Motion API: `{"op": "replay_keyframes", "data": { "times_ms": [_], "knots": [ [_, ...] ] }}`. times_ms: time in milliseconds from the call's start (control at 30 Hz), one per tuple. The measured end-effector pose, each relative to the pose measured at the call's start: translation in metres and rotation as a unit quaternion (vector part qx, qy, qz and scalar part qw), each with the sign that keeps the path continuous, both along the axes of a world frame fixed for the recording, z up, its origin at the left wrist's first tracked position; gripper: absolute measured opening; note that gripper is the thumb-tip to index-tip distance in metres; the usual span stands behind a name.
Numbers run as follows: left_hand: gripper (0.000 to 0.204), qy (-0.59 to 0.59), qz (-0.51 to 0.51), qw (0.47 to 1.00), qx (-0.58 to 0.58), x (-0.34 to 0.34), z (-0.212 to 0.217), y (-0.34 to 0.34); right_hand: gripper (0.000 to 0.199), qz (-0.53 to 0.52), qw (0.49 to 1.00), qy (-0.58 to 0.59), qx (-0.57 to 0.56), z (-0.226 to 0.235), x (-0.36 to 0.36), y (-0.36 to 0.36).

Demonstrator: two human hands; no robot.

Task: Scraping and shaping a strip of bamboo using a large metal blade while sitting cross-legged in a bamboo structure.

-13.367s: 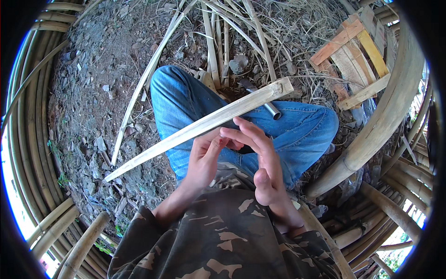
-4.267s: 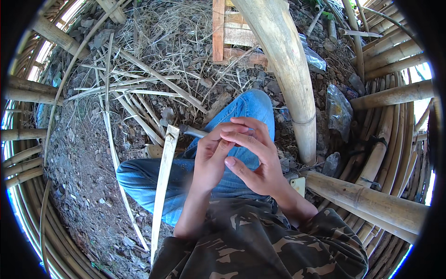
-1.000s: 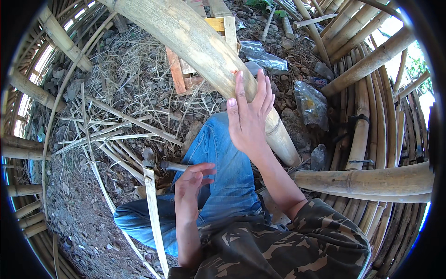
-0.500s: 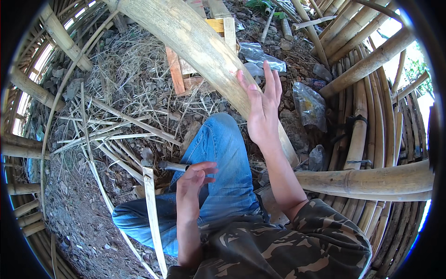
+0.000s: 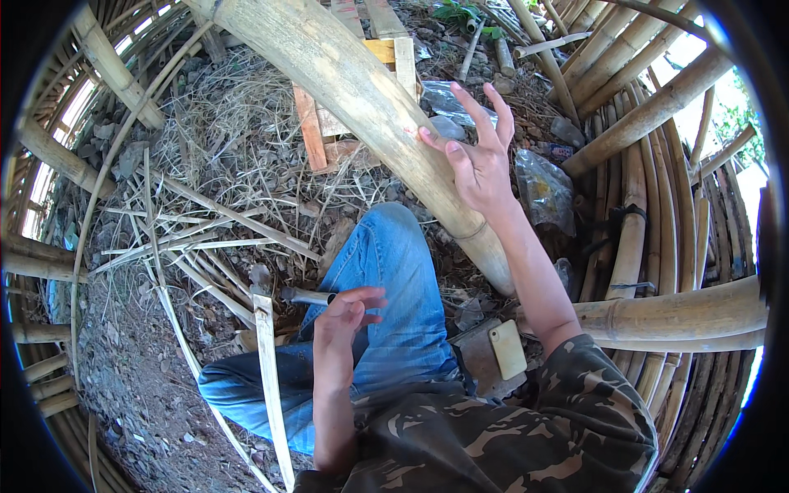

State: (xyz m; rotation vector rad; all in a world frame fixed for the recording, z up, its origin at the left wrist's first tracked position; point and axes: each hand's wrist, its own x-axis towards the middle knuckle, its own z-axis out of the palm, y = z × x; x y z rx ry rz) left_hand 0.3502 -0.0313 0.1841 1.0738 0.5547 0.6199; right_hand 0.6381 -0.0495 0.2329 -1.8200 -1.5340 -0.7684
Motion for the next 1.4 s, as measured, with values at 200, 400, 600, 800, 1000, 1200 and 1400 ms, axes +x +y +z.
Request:
{"op": "replay_keyframes", "data": {
  "times_ms": [200,400,600,800,1000,1200,1400],
  "knots": [
    [0.035,0.000,0.001,1.000,-0.003,0.001,0.000,-0.003,0.048,0.243,0.725,0.638,0.093,0.012,0.007,0.005],
    [0.035,0.005,0.010,1.000,-0.009,-0.005,-0.003,0.000,0.048,0.321,0.467,0.810,0.153,0.011,-0.006,-0.008],
    [0.036,0.004,0.015,1.000,-0.007,-0.005,-0.001,0.001,0.047,0.285,0.539,0.774,0.169,0.004,-0.012,-0.005],
    [0.035,0.008,0.014,1.000,-0.011,-0.005,-0.004,0.000,0.047,-0.014,0.979,0.202,-0.017,0.001,-0.046,0.001],
    [0.034,0.002,0.011,1.000,-0.016,-0.003,-0.006,0.001,0.043,-0.066,0.991,0.110,-0.037,-0.006,-0.044,0.005],
    [0.031,-0.005,0.004,1.000,-0.021,0.000,-0.006,0.003,0.038,-0.082,0.995,0.011,-0.058,0.016,-0.032,0.005],
    [0.034,-0.004,-0.005,1.000,-0.011,0.005,-0.004,-0.003,0.038,0.100,0.907,0.410,-0.013,0.029,0.004,0.004]
  ]
}}
